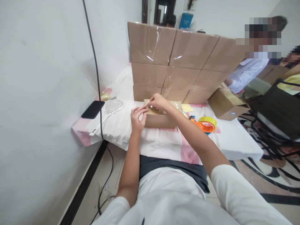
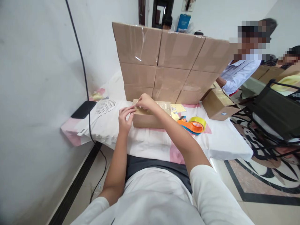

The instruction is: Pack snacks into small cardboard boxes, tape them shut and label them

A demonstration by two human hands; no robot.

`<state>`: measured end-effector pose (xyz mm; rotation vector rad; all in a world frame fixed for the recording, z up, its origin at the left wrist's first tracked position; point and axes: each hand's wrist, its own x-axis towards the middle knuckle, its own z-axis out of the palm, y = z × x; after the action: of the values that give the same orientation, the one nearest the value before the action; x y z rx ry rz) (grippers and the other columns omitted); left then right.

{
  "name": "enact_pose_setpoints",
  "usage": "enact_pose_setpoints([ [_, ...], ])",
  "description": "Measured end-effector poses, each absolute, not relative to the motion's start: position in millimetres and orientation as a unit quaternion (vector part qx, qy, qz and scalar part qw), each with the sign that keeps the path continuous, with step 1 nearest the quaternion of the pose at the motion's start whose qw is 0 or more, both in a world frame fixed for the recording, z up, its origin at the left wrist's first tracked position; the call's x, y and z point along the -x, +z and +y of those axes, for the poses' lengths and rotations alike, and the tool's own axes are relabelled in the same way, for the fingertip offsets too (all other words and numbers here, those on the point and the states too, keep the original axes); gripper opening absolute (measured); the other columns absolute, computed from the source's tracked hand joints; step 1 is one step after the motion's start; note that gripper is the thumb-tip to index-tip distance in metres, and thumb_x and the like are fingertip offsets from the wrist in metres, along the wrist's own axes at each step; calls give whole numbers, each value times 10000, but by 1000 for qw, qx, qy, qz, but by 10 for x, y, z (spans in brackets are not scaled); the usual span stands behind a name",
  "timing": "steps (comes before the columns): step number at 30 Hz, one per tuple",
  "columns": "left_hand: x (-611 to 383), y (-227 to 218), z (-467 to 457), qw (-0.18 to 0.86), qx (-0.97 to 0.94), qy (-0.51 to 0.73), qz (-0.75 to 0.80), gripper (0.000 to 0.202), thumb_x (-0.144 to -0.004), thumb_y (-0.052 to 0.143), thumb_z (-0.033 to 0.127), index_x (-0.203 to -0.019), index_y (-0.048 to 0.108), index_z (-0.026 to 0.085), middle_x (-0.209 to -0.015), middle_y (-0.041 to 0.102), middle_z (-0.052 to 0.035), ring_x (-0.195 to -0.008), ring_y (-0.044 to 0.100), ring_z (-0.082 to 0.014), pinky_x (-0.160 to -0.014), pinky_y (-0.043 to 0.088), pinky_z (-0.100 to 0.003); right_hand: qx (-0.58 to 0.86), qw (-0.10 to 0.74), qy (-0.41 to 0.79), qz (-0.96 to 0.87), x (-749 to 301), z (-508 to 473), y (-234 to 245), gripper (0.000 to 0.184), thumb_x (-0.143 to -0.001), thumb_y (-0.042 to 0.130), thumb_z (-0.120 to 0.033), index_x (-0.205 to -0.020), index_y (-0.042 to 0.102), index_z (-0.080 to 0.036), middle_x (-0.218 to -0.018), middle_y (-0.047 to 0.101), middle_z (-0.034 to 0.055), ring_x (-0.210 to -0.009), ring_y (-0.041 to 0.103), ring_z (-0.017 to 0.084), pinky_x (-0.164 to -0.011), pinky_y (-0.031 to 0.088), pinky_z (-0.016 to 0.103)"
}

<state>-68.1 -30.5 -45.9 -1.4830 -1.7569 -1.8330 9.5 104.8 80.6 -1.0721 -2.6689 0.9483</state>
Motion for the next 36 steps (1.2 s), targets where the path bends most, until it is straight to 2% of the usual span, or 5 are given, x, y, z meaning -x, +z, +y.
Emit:
enact_pose_setpoints([
  [6, 622, -487, -379, 105, 517, -599, -603, 227, -966, 562, 314, -1093, 732, 234, -1316, 728, -72, -1134, 606, -281, -1045, 456, -499, 340, 60, 115, -931, 0, 948, 930, 180, -764, 805, -304, -870, 797, -158, -934, 781, 147, -928, 729, 280, -812, 544, 329],
  [11, 638, -524, -342, 89, 512, -616, -592, 245, -976, 557, 355, -1122, 701, 222, -1346, 702, -100, -1217, 610, -282, -1072, 451, -485, 412, 93, 3, -906, 15, 1058, 975, 731, -709, 890, -512, -1267, 667, -96, -1239, 708, 238, -1160, 675, 358, -948, 530, 416],
  [21, 630, -654, -238, 96, 508, -625, -585, 384, -1024, 447, 502, -1163, 670, 223, -1382, 663, -139, -1311, 593, -281, -1109, 437, -490, 387, 53, 165, -906, -5, 1129, 689, 568, -812, 617, -749, -845, 710, -190, -925, 755, 119, -864, 685, 270, -748, 472, 333],
  [30, 700, -702, -235, 64, 520, -636, -567, 404, -1007, 487, 541, -1191, 665, 229, -1429, 634, -133, -1330, 574, -266, -1086, 471, -465, 270, 31, 170, -947, -203, 1232, 701, 457, -866, 666, -577, -1081, 726, -178, -1150, 757, 120, -1048, 673, 282, -928, 454, 365],
  [36, 704, -753, -190, 55, 502, -628, -592, 472, -1004, 452, 594, -1213, 654, 222, -1465, 600, -151, -1355, 555, -271, -1023, 509, -433, 363, 73, 137, -919, -204, 1209, 601, 519, -851, 673, -627, -1225, 726, -271, -1320, 716, 117, -1333, 525, 393, -1177, 171, 659],
])
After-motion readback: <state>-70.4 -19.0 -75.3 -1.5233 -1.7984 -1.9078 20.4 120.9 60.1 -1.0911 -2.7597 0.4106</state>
